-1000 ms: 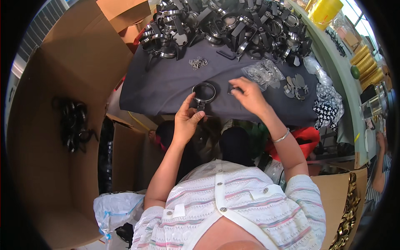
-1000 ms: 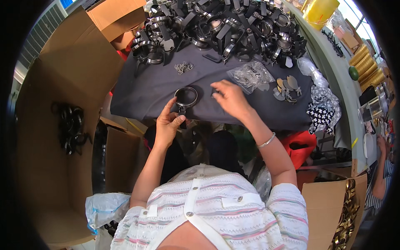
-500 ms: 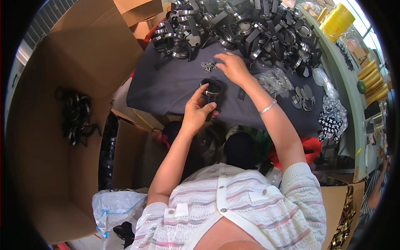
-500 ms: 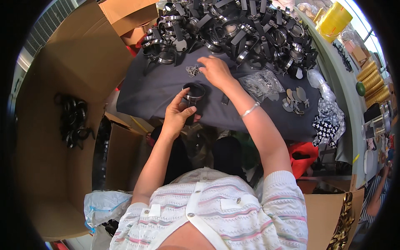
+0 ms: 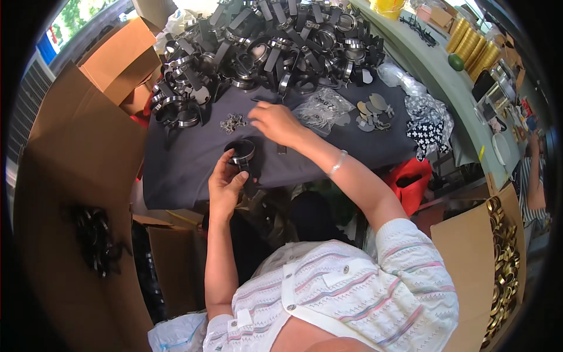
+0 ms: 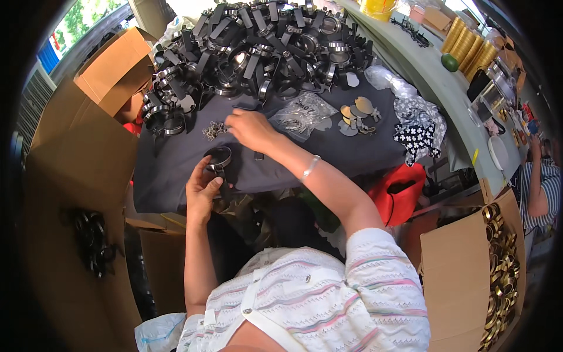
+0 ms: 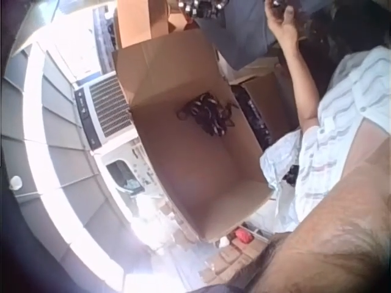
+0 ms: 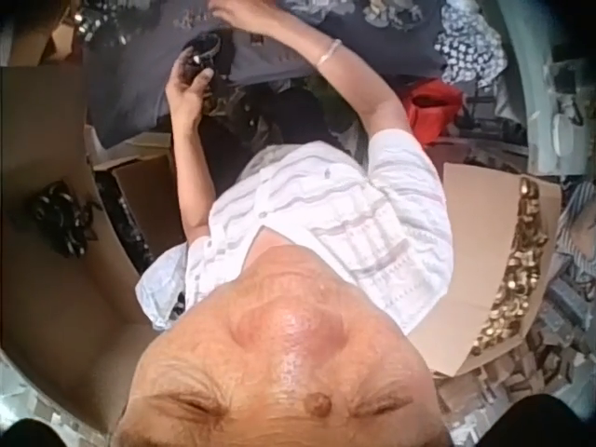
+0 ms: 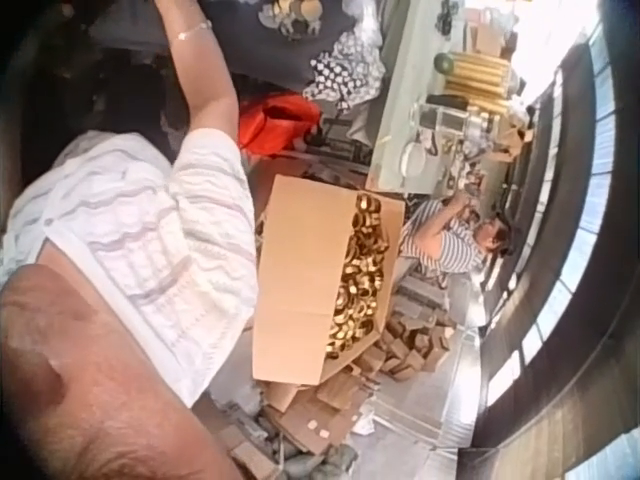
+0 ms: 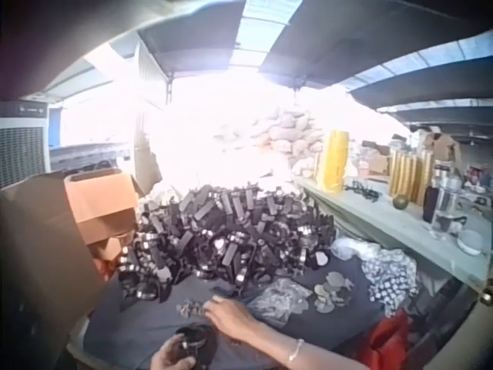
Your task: The person assembles small plastic components by attaching metal clips to them by hand, then sorts the assembled parts into a cardboard box.
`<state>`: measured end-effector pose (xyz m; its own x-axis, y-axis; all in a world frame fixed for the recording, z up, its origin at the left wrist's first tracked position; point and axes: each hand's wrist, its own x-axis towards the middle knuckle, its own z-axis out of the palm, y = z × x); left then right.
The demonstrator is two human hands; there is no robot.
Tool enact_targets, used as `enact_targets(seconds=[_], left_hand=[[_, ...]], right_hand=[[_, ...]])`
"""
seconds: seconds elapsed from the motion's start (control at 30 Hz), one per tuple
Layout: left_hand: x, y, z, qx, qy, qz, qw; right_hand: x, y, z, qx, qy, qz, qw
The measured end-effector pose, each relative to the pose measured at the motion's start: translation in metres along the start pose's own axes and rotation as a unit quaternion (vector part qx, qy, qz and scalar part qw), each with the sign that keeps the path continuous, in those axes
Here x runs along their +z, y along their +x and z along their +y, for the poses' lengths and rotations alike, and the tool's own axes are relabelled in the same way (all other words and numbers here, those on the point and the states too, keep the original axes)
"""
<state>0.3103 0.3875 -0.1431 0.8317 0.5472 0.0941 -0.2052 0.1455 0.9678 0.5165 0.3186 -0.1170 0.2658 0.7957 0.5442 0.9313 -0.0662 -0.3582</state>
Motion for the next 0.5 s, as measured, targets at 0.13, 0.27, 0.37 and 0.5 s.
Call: enact_targets(seconds=[0.13, 0.27, 0.37, 0.5], left_hand=[[-0.006, 0.006, -0.009, 0.041, 0.046, 0.019, 0.998], [-0.006, 0.007, -0.005, 0.029, 0.086, 0.04, 0.995], [0.001, 0.009, 0.003, 0.009, 0.116, 0.05, 0.992], [0.0, 0.009, 0.002, 0.002, 0.105, 0.06, 0.993]], right_hand=[[-0.048, -0.042, 0.022, 0.032, 0.026, 0.096, 0.995], [-0.1, -0.081, 0.069, 0.109, -0.02, 0.168, 0.98], [-0.147, -0.11, 0.122, 0.257, -0.105, 0.173, 0.945], [-0.185, -0.147, 0.162, 0.333, -0.291, 0.082, 0.893]])
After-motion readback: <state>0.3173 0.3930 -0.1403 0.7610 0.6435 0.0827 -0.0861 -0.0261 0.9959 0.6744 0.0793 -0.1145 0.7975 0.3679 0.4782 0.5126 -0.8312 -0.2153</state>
